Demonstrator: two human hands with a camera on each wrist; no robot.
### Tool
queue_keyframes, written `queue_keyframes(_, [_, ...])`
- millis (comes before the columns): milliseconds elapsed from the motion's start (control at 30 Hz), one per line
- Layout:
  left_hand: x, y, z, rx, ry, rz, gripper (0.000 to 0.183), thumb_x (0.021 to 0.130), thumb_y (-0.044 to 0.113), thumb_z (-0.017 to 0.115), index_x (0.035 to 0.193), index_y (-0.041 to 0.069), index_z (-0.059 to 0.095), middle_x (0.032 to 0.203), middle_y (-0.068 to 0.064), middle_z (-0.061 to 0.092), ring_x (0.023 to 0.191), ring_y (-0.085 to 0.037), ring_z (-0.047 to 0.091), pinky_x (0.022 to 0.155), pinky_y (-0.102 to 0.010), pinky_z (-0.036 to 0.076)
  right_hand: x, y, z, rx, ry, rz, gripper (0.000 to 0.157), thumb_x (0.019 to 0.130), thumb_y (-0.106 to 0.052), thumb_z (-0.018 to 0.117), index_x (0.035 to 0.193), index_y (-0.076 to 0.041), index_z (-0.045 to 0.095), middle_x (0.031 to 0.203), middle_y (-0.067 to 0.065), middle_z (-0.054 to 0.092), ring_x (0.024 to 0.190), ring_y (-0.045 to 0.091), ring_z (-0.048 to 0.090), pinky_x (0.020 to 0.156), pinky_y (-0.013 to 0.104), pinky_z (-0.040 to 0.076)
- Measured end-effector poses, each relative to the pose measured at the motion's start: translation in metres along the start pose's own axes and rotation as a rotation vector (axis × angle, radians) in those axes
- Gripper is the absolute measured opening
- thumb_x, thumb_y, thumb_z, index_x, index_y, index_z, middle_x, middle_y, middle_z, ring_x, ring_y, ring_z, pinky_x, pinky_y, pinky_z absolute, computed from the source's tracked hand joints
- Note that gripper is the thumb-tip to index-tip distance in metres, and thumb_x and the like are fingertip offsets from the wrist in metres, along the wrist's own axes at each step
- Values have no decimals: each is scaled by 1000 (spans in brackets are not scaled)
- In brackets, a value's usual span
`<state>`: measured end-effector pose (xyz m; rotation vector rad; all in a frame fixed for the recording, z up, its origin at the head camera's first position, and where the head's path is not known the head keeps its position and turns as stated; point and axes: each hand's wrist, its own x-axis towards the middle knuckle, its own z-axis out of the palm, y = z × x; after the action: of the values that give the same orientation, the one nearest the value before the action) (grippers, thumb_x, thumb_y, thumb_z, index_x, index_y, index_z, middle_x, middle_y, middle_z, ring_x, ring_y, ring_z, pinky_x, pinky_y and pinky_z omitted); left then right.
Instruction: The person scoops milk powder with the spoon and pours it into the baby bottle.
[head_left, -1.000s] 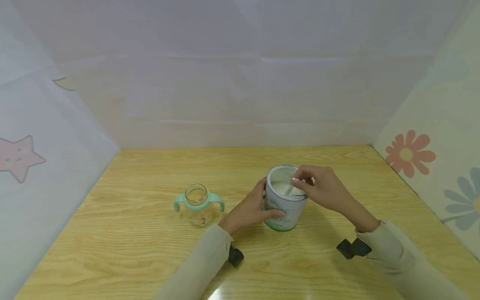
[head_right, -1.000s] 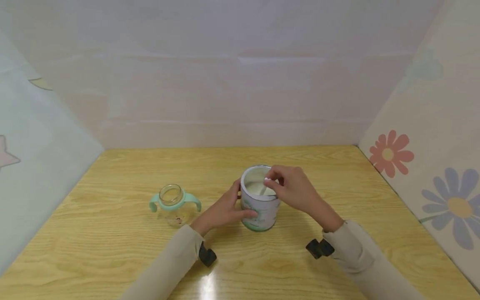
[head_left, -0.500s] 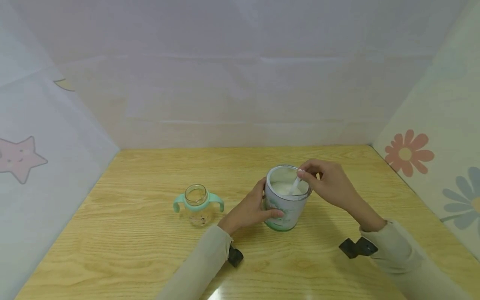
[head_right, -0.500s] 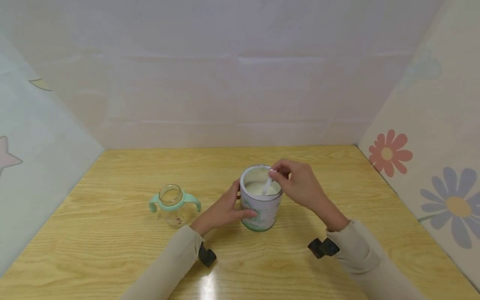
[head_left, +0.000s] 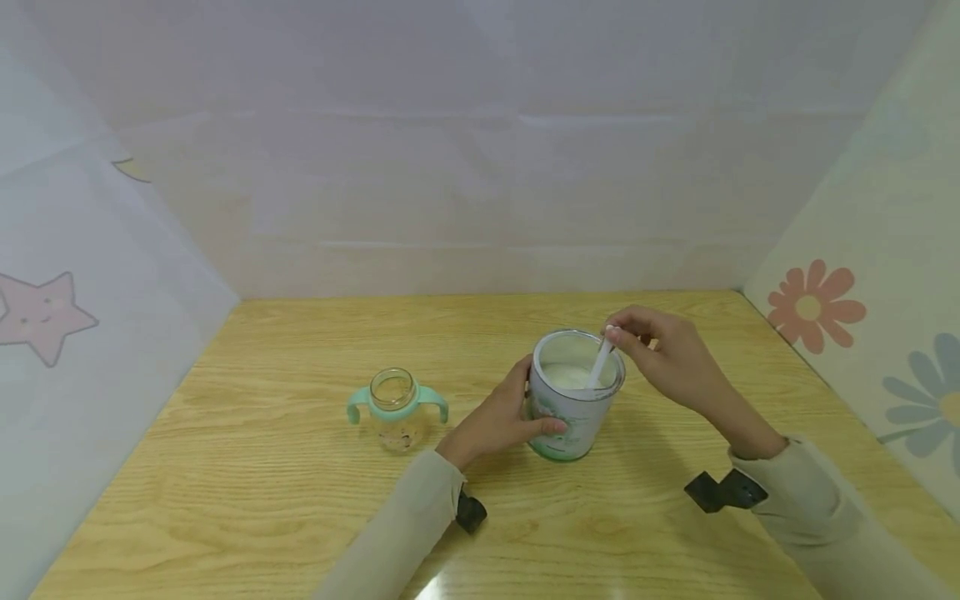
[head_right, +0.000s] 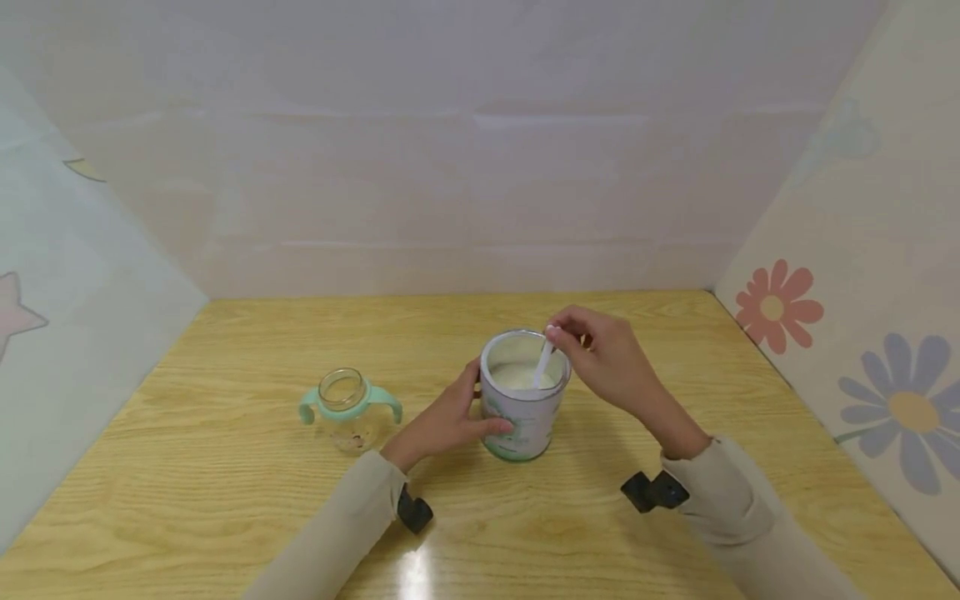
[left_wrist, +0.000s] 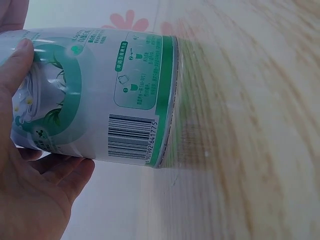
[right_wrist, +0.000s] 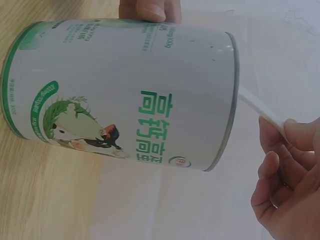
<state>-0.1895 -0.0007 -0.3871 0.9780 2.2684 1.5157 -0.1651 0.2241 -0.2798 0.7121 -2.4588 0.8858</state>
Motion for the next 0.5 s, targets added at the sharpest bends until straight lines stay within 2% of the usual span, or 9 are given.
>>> queue_keyframes(200, [-3, -2, -2, 30, 8, 1, 93, 87, 36, 69, 153, 19, 6, 150, -2, 31, 140, -18, 31, 113, -45, 31, 4, -2, -3, 16, 18, 22, 8, 92, -2, 60, 92, -2, 68, 81, 8, 68, 66, -4, 54, 55, 19, 44])
queue_keyframes(367, [-5, -1, -5, 81, 21, -16, 89, 88, 38, 67, 153, 18, 9, 151, -4, 30, 139, -18, 31, 111, -44, 33, 8, -3, -6, 52, 11, 113, 11, 94, -5, 58, 96, 1, 67, 82, 11, 67, 63, -4, 56, 57, 15, 47])
queue_keyframes(500, [-8, -1, -6, 114, 25, -46, 88, 89, 41, 65, 152, 14, 10, 152, -7, 29, 141, -19, 29, 112, -41, 34, 11, -2, -8, 90, 9, 171, 14, 95, -8, 58, 97, 2, 67, 76, -3, 67, 61, -3, 58, 58, 14, 49])
